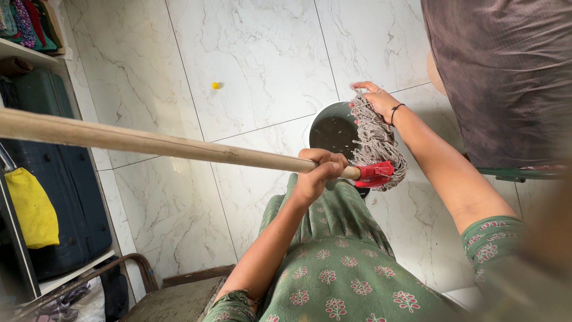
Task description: The person dips a mop into a bucket, wrings it out by hand, and then mops the tiled floor in a room.
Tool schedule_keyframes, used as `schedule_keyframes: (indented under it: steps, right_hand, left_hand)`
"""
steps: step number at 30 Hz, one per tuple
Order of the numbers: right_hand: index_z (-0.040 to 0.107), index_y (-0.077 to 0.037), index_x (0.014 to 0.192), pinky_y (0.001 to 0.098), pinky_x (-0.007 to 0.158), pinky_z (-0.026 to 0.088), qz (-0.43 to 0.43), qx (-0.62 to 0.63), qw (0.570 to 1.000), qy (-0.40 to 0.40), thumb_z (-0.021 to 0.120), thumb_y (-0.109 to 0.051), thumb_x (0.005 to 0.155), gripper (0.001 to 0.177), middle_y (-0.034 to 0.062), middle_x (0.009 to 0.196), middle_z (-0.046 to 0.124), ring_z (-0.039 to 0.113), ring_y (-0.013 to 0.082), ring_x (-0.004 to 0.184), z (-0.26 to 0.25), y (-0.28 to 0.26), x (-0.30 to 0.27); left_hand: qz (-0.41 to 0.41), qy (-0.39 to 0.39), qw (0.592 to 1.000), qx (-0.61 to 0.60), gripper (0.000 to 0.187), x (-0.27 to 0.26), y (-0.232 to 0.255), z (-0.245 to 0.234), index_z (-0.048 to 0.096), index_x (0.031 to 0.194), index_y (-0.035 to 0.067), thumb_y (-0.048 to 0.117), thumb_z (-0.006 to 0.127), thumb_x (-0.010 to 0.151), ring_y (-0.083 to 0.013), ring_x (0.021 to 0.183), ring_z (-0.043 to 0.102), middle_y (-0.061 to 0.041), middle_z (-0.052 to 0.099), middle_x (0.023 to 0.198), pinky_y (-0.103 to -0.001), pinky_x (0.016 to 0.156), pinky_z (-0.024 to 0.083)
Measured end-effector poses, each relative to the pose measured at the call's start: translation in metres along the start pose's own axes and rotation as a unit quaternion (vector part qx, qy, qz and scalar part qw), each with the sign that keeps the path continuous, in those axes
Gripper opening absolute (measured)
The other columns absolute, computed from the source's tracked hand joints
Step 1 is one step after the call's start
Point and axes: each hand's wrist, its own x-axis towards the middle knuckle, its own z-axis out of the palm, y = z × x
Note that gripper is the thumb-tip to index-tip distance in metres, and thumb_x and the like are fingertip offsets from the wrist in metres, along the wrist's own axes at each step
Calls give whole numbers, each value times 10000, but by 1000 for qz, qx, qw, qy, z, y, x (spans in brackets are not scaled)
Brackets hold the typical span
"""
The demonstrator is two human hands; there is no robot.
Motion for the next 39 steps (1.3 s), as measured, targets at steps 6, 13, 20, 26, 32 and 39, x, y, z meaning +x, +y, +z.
schedule_keyframes:
  steps: [6,13,20,26,32,39]
  right_hand:
    - [680,-6,856,408,602,568,-38,-81,995,39,479,-212,930,297,113,832,688,655,232,677,-8,22,32]
    - [658,-3,822,344,695,484,-114,-265,934,214,638,-490,973,511,134,816,674,598,180,704,-20,62,74]
    - [603,-87,911,519,747,530,66,47,995,65,605,-463,1011,390,128,834,660,625,320,739,-46,91,71]
    - [700,-50,1072,540,829,564,12,250,968,-32,455,-472,983,496,178,984,732,713,374,847,-44,115,43]
    - [690,-45,1061,455,846,558,124,225,966,-9,445,-565,925,590,156,1006,744,694,327,931,-28,99,25]
    - [644,-141,1063,422,740,535,-5,-258,955,147,653,-384,918,284,29,928,612,599,179,843,-53,24,58]
  left_hand:
    - [-17,0,999,44,396,-12,-1,1,292,575,65,-31,588,820,-175,539,356,-51,371,535,-395,723,459]
    - [-31,-17,998,51,414,-21,-8,-1,272,594,72,-37,592,833,-170,590,358,-33,348,559,-386,723,452]
    - [18,0,999,42,399,-28,11,11,303,568,56,-53,591,822,-175,551,371,-48,380,539,-402,695,445]
    - [83,-14,996,12,426,-17,56,8,293,563,78,-54,597,830,-176,511,343,-64,387,525,-398,658,424]
    - [144,-22,989,33,388,17,97,3,309,561,67,-49,550,841,-181,472,344,-75,390,507,-415,642,435]
    - [195,-5,978,66,414,39,106,-12,313,561,98,-58,522,883,-169,447,374,-43,369,494,-388,590,444]
